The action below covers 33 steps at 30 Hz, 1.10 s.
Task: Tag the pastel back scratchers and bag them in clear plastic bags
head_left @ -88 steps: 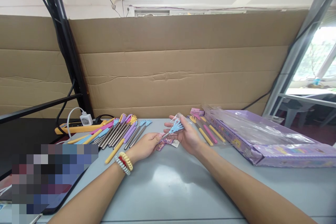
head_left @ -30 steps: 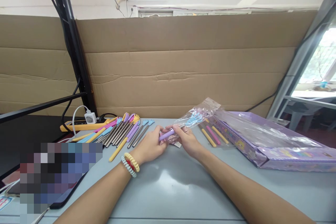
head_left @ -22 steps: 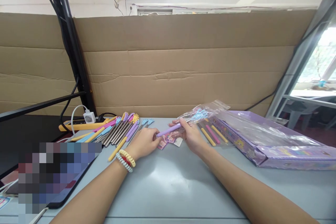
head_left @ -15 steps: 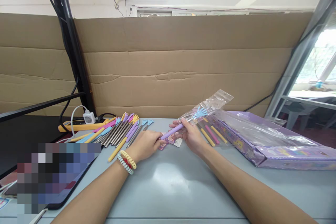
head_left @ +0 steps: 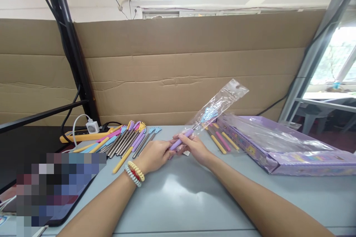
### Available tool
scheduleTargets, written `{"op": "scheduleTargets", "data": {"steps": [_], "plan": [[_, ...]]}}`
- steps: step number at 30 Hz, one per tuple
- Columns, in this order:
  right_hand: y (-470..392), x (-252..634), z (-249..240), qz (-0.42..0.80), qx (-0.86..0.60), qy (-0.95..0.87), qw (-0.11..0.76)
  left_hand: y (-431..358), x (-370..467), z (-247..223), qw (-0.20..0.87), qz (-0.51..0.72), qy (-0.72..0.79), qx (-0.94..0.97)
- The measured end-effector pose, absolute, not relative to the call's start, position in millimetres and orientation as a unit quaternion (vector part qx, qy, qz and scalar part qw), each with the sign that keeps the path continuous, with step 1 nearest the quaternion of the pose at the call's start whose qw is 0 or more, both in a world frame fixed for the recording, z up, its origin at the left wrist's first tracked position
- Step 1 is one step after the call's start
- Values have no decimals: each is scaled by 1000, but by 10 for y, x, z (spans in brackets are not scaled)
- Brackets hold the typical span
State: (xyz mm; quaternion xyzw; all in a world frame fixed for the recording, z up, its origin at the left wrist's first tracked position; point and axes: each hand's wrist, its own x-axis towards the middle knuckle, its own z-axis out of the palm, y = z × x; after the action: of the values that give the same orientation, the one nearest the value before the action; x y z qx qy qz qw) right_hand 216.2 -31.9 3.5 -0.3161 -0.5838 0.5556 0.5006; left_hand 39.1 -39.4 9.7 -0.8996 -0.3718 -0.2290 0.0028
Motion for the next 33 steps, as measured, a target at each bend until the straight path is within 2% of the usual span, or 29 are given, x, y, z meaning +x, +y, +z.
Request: {"op": "scheduleTargets", "data": {"steps": [3,13,24,33], "plan": [[-340,2150,41,531,-317,-610,495,-400,397,111,-2,-240,-379,-894],[-371,2111,-59,497,-276,-720,397,-426,428,117,-7,-268,-382,-884],[-325,2142,-35,530,-331,-654,426,-424,401,139,3,-266,-361,-894],[-305,2158,-76,555,-307,-664,396,-445,405,141,3,-297,-352,-888]]}}
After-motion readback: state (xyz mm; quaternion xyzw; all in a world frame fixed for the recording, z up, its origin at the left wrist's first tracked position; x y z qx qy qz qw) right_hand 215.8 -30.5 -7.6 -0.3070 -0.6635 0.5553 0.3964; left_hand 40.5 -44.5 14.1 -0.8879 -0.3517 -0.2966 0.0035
